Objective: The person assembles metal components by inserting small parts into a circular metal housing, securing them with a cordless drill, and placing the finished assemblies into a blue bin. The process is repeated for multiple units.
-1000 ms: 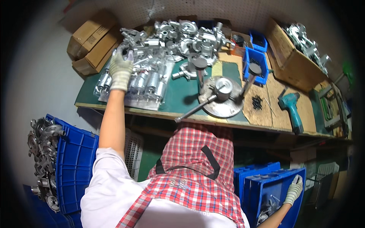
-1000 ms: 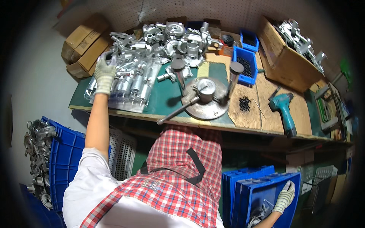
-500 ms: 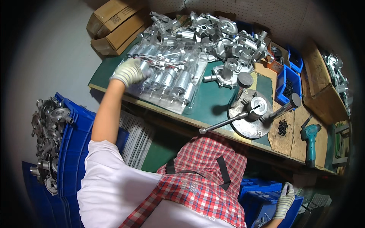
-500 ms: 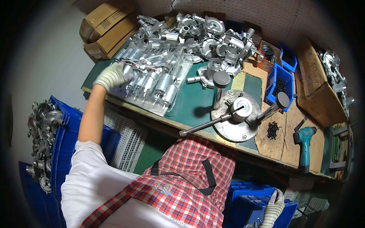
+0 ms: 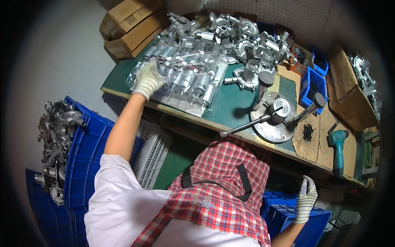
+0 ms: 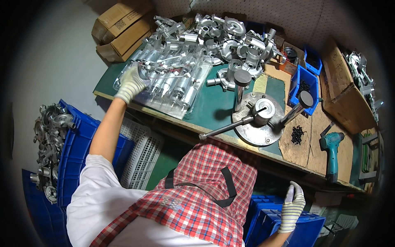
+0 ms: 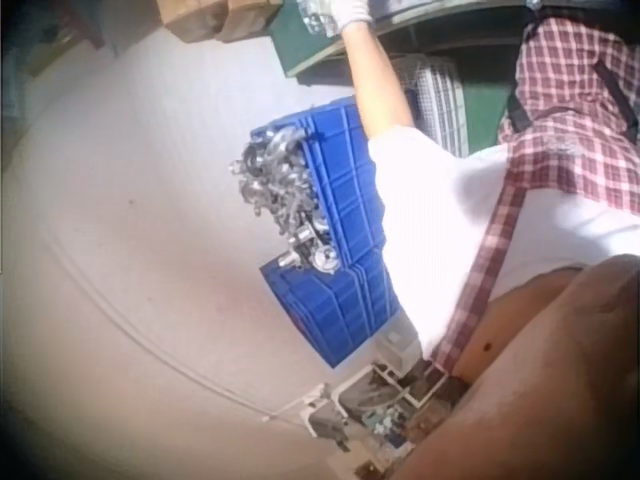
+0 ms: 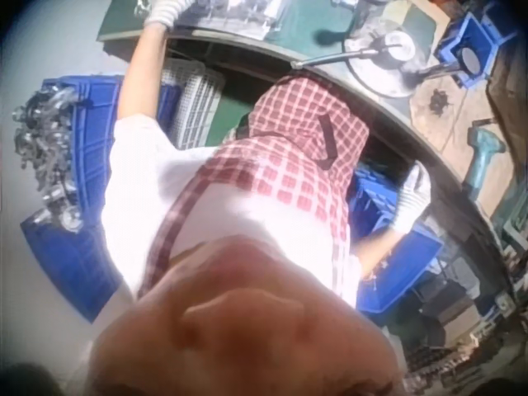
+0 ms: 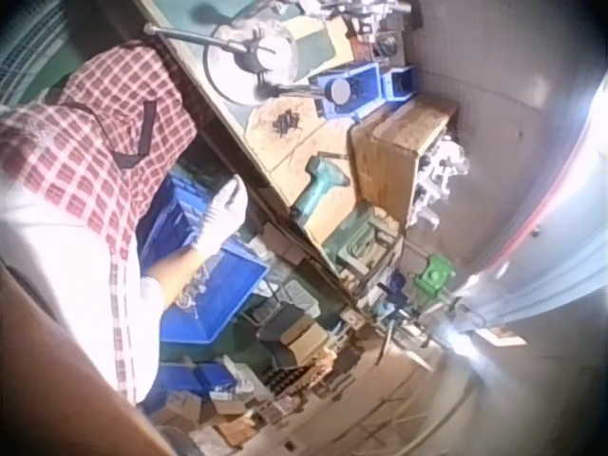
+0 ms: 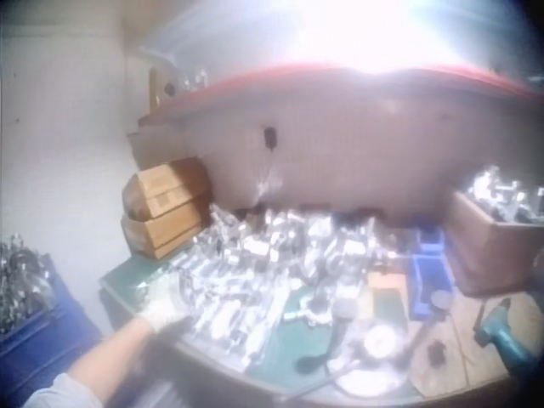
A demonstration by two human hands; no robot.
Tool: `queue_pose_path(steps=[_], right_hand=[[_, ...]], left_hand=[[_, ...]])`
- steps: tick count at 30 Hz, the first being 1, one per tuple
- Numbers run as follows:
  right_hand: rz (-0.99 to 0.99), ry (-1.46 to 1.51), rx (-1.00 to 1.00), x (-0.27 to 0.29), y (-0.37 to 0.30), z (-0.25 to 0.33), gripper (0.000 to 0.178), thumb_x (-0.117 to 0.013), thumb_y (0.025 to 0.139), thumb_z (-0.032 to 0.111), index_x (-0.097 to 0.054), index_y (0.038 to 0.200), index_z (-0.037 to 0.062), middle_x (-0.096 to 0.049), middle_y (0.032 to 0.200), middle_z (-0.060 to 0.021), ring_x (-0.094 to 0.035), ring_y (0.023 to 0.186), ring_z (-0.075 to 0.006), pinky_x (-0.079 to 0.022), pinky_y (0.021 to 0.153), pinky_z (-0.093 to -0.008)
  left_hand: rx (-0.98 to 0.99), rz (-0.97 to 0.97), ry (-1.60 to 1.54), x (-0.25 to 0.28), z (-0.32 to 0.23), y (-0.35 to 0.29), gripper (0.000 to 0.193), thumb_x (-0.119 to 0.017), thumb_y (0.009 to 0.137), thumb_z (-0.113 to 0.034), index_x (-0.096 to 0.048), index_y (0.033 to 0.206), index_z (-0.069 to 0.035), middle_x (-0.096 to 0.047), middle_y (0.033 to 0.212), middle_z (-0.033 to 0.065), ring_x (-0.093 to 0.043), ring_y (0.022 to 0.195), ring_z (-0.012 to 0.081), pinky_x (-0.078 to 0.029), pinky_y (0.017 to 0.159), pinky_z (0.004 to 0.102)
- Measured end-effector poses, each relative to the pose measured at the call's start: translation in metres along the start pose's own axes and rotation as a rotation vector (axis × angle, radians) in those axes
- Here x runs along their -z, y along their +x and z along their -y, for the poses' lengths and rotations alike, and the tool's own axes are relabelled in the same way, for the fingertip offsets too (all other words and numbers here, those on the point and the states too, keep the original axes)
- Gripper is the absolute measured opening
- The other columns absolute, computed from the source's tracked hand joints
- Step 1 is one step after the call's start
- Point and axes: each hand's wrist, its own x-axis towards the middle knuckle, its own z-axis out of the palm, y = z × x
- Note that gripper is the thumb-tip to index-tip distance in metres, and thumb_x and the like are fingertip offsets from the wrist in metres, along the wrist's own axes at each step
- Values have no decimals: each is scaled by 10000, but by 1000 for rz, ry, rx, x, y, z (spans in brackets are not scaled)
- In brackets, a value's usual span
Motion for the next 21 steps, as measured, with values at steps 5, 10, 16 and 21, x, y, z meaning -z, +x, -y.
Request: queue_pose_path(steps=[5,10,16,21], right_hand=[[15,149,143,-2,-8,69,150,-592,967,49,-712,1035,-10,-710,962,-164,-683,875,-282,-525,860,-343],[-104,309,835,-7,-2,169,466,-757,869,214,-617,1263,8,-684,1135,-168,-659,1015,-359,-506,941,-456],[56,558,433,-59,-7,187,831,-892,761,266,-463,1433,36,-610,1246,-196,-668,1044,-294,-538,893,-383],[21,734,163,-57,-29,126,543,-786,888,184,-537,1352,47,-620,1221,-123,-640,1073,-227,-516,925,-354]], left_hand=[[-260,-500,-614,-5,-8,-34,713,-923,669,-171,-527,1255,-82,-696,1092,170,-692,975,333,-546,872,420],[-747,-510,-742,86,-103,-130,446,-763,803,-85,-600,1219,-86,-699,1057,143,-697,938,328,-564,834,400],[-1022,-29,-1053,69,-194,-217,596,-809,693,-173,-599,1232,-32,-643,1127,179,-626,971,387,-506,870,471],[-1208,689,-1257,81,-209,-184,802,-893,727,-200,-497,1405,-36,-629,1167,179,-628,1128,350,-510,973,443]])
